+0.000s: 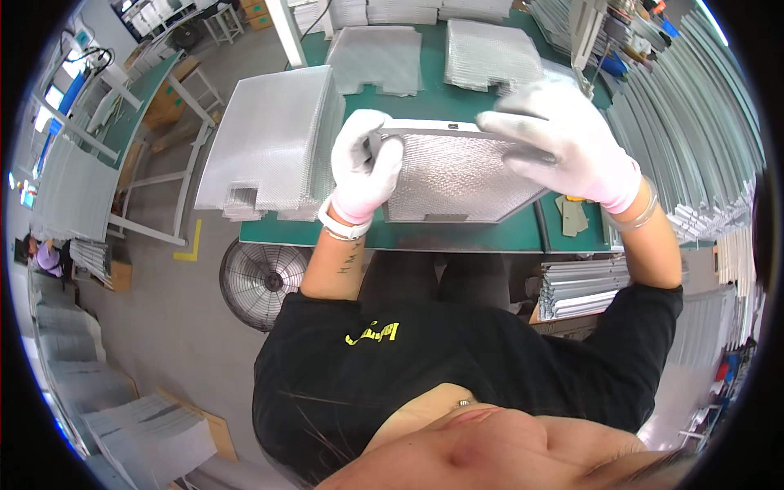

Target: The person assembles a metal frame by placing a mesh screen onto a metal frame, securing it with a plastic clip, and fastening it with a power drill. The person then places a protective foam sheet over the mesh and secures it with a hammer. The process is repeated for multiple units.

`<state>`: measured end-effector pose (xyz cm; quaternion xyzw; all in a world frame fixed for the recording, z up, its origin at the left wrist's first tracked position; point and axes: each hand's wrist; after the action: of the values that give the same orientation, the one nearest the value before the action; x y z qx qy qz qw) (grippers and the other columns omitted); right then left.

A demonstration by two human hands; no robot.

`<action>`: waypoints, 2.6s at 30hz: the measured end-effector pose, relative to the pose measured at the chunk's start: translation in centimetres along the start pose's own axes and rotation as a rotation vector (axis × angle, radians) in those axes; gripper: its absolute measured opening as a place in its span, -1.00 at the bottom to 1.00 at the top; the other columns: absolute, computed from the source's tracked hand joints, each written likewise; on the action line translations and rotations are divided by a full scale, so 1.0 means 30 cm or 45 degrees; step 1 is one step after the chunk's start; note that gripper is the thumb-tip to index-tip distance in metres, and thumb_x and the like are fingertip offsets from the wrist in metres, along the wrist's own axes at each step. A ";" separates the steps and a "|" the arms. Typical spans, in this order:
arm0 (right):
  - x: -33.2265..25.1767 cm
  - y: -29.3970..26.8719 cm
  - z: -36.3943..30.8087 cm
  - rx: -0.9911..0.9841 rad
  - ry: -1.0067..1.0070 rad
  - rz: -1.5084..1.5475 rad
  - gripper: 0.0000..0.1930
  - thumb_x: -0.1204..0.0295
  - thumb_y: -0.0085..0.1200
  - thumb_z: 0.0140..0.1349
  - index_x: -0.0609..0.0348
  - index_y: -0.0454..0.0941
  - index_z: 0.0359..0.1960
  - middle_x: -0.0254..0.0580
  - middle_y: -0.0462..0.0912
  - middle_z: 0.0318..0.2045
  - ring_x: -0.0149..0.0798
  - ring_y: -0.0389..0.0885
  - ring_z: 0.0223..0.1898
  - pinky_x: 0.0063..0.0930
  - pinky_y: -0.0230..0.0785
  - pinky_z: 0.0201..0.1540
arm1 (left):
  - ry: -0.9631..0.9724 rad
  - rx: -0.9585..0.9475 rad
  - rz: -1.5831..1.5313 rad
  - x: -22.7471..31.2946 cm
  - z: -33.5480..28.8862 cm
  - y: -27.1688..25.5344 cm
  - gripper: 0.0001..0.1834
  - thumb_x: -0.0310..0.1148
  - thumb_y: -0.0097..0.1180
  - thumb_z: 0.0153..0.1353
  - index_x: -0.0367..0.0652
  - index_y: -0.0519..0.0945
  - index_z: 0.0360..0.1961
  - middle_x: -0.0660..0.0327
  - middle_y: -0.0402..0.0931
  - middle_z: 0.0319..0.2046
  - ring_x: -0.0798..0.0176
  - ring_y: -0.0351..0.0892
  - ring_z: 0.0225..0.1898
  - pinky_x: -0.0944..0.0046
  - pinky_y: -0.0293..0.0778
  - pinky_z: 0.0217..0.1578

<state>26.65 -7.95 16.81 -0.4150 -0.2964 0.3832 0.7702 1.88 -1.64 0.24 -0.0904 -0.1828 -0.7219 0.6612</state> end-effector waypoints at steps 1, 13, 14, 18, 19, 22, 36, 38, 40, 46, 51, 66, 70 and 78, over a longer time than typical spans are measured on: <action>0.001 -0.011 -0.025 0.143 -0.031 -0.121 -0.57 0.51 0.24 0.06 0.16 0.62 0.04 -0.11 0.63 -0.28 -0.02 0.61 -0.26 -0.25 0.46 -0.15 | -0.020 -0.037 -0.030 0.007 -0.005 -0.011 -0.55 -0.73 0.07 0.17 -0.27 0.43 0.10 0.24 0.46 -0.29 0.49 0.36 -0.45 0.48 0.34 -0.41; -0.127 0.699 -0.903 -0.248 1.697 -0.320 -0.44 0.25 0.20 0.19 0.22 0.44 0.20 0.13 0.56 -0.12 0.12 0.61 -0.14 -0.08 0.50 -0.05 | 0.202 -0.286 0.386 0.015 0.252 0.008 -0.64 -0.58 -0.01 0.34 -0.30 0.40 0.16 0.05 0.51 -0.06 0.24 0.54 -0.10 0.28 0.45 -0.02; -0.122 0.705 -0.906 -0.256 1.655 -0.330 -0.50 0.32 0.15 0.23 0.24 0.44 0.18 0.13 0.58 -0.15 0.11 0.62 -0.21 -0.09 0.51 -0.10 | 0.263 -0.446 0.344 0.063 0.330 0.056 -0.65 -0.54 0.06 0.31 -0.28 0.47 0.12 0.06 0.57 -0.14 0.19 0.59 -0.15 0.24 0.50 -0.07; -0.064 0.749 -1.041 0.116 1.609 -0.163 -0.58 0.45 -0.05 0.31 0.30 0.40 0.20 0.04 0.62 -0.24 -0.08 0.62 -0.41 -0.23 0.51 -0.29 | 0.723 -1.152 0.305 0.150 0.410 0.356 -0.60 -0.44 0.11 0.23 -0.10 0.52 0.12 0.09 0.62 -0.17 0.13 0.61 -0.25 0.21 0.51 -0.15; -0.071 0.734 -1.037 0.290 1.801 0.221 -0.57 0.47 -0.09 0.32 0.31 0.37 0.22 -0.01 0.62 -0.26 -0.15 0.59 -0.43 -0.29 0.50 -0.31 | 0.733 -1.223 0.145 0.132 0.354 0.421 -0.61 -0.39 0.09 0.22 -0.04 0.54 0.11 0.12 0.61 -0.23 0.08 0.60 -0.31 0.19 0.52 -0.21; -0.134 0.597 -0.909 0.762 2.016 1.073 -0.54 0.48 -0.25 0.37 0.30 0.29 0.30 -0.27 0.54 -0.35 -0.47 0.45 -0.49 -0.55 0.40 -0.39 | 0.731 -1.660 0.485 0.069 0.187 0.493 -0.66 -0.36 0.01 0.23 0.07 0.55 0.05 0.23 0.49 -0.44 0.11 0.55 -0.41 0.12 0.47 -0.31; -0.431 0.596 -0.632 2.201 1.337 1.393 -0.73 0.26 -0.28 0.55 0.08 0.26 0.13 -0.28 0.36 -0.46 -0.37 0.29 -0.66 -0.45 0.21 -0.65 | 0.503 -1.334 0.751 0.034 0.076 0.499 -0.82 -0.24 0.20 0.18 -0.02 0.60 -0.21 0.27 0.45 -0.52 0.20 0.48 -0.45 0.19 0.37 -0.38; -0.461 0.620 -0.605 1.641 1.377 1.731 -0.75 0.27 -0.25 0.55 0.11 0.28 0.10 -0.29 0.35 -0.48 -0.42 0.26 -0.66 -0.51 0.20 -0.62 | 0.504 -1.297 0.713 0.024 0.070 0.486 -0.82 -0.24 0.19 0.19 -0.02 0.60 -0.21 0.27 0.44 -0.51 0.20 0.47 -0.45 0.19 0.36 -0.38; -0.458 0.622 -0.601 1.378 1.404 1.745 -0.71 0.20 -0.21 0.54 0.12 0.29 0.10 -0.31 0.34 -0.48 -0.45 0.23 -0.66 -0.54 0.18 -0.62 | 0.513 -1.277 0.702 0.021 0.067 0.480 -0.82 -0.24 0.19 0.19 -0.02 0.60 -0.22 0.28 0.44 -0.51 0.20 0.46 -0.46 0.19 0.36 -0.38; -0.494 0.649 -0.560 1.331 1.425 1.891 -0.77 0.26 -0.20 0.54 0.09 0.26 0.06 -0.34 0.33 -0.49 -0.48 0.20 -0.64 -0.56 0.17 -0.59 | 0.519 -1.276 0.747 0.026 0.070 0.487 -0.84 -0.24 0.20 0.18 -0.03 0.61 -0.27 0.28 0.43 -0.53 0.20 0.46 -0.46 0.19 0.36 -0.37; -0.477 0.602 -0.593 1.706 1.428 1.616 -0.75 0.27 -0.30 0.56 0.11 0.26 0.09 -0.28 0.34 -0.46 -0.45 0.24 -0.64 -0.52 0.20 -0.59 | 0.523 -1.246 0.727 0.004 0.077 0.497 -0.85 -0.24 0.20 0.18 -0.03 0.61 -0.29 0.29 0.43 -0.53 0.21 0.46 -0.45 0.20 0.35 -0.38; -0.188 -0.142 -0.675 0.892 0.817 0.431 -0.43 0.39 -0.25 0.51 0.18 -0.02 0.51 -0.26 0.54 -0.42 -0.55 0.27 -0.60 -0.69 0.20 -0.53 | 0.350 -0.560 0.822 -0.032 -0.072 0.579 -0.50 0.06 0.44 -0.13 -0.07 0.62 -0.29 0.28 0.48 -0.47 0.15 0.46 -0.30 -0.03 0.31 0.08; -0.191 -0.076 -0.684 0.256 1.027 0.083 -0.41 0.54 -0.09 0.37 0.05 0.19 0.45 -0.10 0.57 -0.41 -0.21 0.51 -0.52 -0.32 0.45 -0.36 | 0.310 -0.621 0.869 -0.030 -0.071 0.576 -0.48 0.09 0.43 -0.12 -0.06 0.63 -0.27 0.29 0.48 -0.47 0.15 0.45 -0.30 -0.02 0.31 0.05; -0.219 -0.078 -0.661 0.904 1.110 0.461 -0.36 0.42 -0.12 0.43 0.11 0.02 0.52 -0.35 0.41 -0.47 -0.49 0.29 -0.58 -0.65 0.24 -0.50 | 0.356 -0.543 0.873 -0.038 -0.083 0.575 -0.47 0.12 0.42 -0.11 -0.03 0.63 -0.25 0.30 0.48 -0.42 0.17 0.44 -0.28 -0.02 0.31 0.05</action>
<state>39.32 -22.48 8.42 -0.2948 0.2696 0.3782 0.8351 19.32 -2.56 0.04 -0.1820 0.1026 -0.4874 0.8478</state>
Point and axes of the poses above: each hand's wrist, its own z-axis towards the middle knuckle, its own y-axis out of the palm, x = y × z
